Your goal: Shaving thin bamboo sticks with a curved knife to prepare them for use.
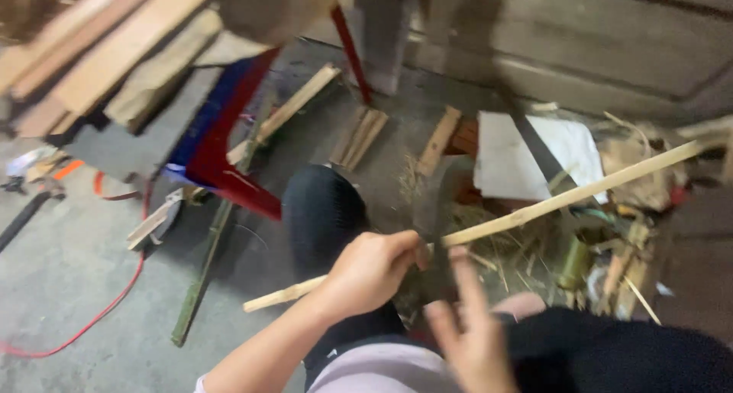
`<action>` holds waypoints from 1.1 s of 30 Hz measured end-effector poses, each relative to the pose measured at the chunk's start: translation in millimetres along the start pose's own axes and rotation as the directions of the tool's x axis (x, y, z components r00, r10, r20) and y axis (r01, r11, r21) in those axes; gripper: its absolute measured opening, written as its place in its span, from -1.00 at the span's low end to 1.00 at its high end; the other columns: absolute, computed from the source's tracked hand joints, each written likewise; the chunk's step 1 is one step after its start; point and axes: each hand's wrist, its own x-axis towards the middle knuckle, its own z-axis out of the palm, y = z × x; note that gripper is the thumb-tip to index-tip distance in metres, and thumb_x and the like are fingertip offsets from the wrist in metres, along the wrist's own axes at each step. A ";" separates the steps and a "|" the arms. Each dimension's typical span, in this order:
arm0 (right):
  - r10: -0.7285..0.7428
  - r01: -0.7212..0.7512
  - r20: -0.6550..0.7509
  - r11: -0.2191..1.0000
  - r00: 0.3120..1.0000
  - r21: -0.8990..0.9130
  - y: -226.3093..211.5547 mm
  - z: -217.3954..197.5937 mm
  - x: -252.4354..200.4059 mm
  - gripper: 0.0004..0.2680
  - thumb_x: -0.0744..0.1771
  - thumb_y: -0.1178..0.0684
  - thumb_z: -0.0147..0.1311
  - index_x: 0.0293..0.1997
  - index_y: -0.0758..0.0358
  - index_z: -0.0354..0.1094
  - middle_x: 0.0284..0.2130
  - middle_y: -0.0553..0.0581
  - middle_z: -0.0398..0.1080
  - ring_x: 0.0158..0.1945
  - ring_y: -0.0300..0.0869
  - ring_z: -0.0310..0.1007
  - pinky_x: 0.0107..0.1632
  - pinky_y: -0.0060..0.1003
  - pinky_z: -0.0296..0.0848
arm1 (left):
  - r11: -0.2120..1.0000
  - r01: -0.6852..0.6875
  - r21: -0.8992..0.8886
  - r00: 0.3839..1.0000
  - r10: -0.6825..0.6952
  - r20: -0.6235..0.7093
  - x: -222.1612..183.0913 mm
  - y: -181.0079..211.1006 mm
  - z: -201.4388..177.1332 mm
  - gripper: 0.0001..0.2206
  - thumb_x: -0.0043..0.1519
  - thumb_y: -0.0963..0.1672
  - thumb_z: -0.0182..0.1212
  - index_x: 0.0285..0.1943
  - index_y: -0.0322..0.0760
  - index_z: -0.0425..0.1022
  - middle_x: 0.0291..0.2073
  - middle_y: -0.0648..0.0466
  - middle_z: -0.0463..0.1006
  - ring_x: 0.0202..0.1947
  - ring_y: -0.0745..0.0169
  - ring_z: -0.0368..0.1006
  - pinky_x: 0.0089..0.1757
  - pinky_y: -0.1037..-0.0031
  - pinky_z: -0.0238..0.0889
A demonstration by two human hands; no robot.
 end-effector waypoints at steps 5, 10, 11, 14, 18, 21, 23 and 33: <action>0.074 -0.070 -0.007 0.975 0.997 0.213 -14.5 -19.4 6.0 -0.35 0.28 -0.07 0.10 0.58 -0.09 -0.16 -0.06 0.07 0.61 -0.38 -0.21 0.63 -0.32 -0.40 0.50 | 0.998 0.052 -0.047 0.996 -0.048 0.080 -2.9 3.2 -6.0 -0.87 0.30 -0.18 0.03 -0.27 -0.08 0.47 -0.56 0.12 0.53 -0.54 0.10 0.40 -0.39 0.37 0.20; -0.192 0.114 0.140 0.893 0.971 0.435 -7.6 -9.0 -4.0 -0.38 0.33 0.07 0.11 0.55 0.20 -0.22 0.51 0.03 -0.02 0.30 -0.19 0.46 0.30 -0.32 0.38 | 0.997 0.059 -0.055 0.994 -0.053 0.096 0.4 1.8 -2.3 -0.86 0.17 -0.26 -0.02 -0.43 -0.24 0.36 -0.58 0.01 0.57 -0.58 -0.03 0.38 -0.42 0.30 0.22; -0.099 0.083 0.038 0.949 0.994 0.305 -7.8 -16.3 1.5 -0.42 0.31 0.03 0.12 0.53 0.08 -0.08 -0.12 0.00 0.13 -0.21 -0.25 0.31 -0.14 -0.35 0.29 | 0.996 0.068 -0.049 0.994 -0.064 0.086 -0.6 5.5 -5.2 -0.85 0.26 -0.21 0.00 -0.36 -0.14 0.43 -0.60 0.09 0.51 -0.60 0.09 0.32 -0.41 0.39 0.19; -0.116 0.124 -0.047 0.962 0.992 0.242 -20.9 -18.2 1.5 -0.48 0.32 -0.05 0.08 0.48 0.08 0.04 -0.18 0.03 0.26 -0.25 -0.26 0.33 -0.27 -0.35 0.36 | 0.995 0.090 -0.029 0.993 -0.088 0.073 0.7 5.8 -7.2 -0.84 0.34 -0.15 0.03 -0.29 -0.05 0.49 -0.61 0.15 0.48 -0.61 0.17 0.28 -0.40 0.47 0.17; -0.264 0.201 0.093 0.881 0.960 0.429 -17.5 -11.4 -5.4 -0.38 0.33 -0.21 0.05 0.49 0.33 -0.11 0.41 0.30 0.15 0.25 0.00 0.51 0.25 -0.23 0.55 | 0.997 0.068 -0.019 0.996 -0.067 0.050 2.2 -2.1 1.2 -0.80 0.16 -0.27 -0.03 -0.24 -0.15 0.49 -0.60 0.07 0.49 -0.59 0.01 0.35 -0.42 0.32 0.21; -0.128 0.091 0.075 0.922 0.989 0.376 -17.0 -15.9 8.1 -0.43 0.32 -0.08 0.10 0.50 0.16 -0.06 0.44 0.15 0.14 0.10 -0.08 0.62 0.14 -0.28 0.59 | 0.999 -0.012 -0.030 0.999 0.014 0.038 13.1 6.4 -2.4 -0.86 0.33 -0.22 0.01 -0.10 -0.14 0.50 -0.60 0.07 0.40 -0.64 0.04 0.17 -0.49 0.37 0.10; -0.161 0.130 0.053 0.920 0.985 0.369 -17.6 -16.0 1.3 -0.45 0.33 -0.04 0.10 0.49 0.22 -0.04 0.44 0.14 0.14 0.26 -0.13 0.43 0.23 -0.26 0.49 | 1.000 -0.011 -0.026 0.999 0.013 0.052 6.6 8.9 -3.0 -0.87 0.34 -0.21 0.03 -0.12 -0.14 0.50 -0.63 0.07 0.32 -0.62 0.06 0.08 -0.48 0.38 0.09; -0.113 0.111 -0.331 0.994 0.937 -0.024 38.0 -36.2 29.2 -0.53 0.35 -0.08 0.05 0.41 0.35 0.17 0.27 0.26 0.36 0.32 -0.07 0.37 0.30 -0.24 0.30 | 0.995 0.104 -0.005 0.991 -0.104 0.087 -11.7 12.1 -5.5 -0.83 0.37 -0.17 0.02 -0.28 -0.06 0.47 -0.68 0.14 0.35 -0.68 0.20 0.14 -0.48 0.42 0.06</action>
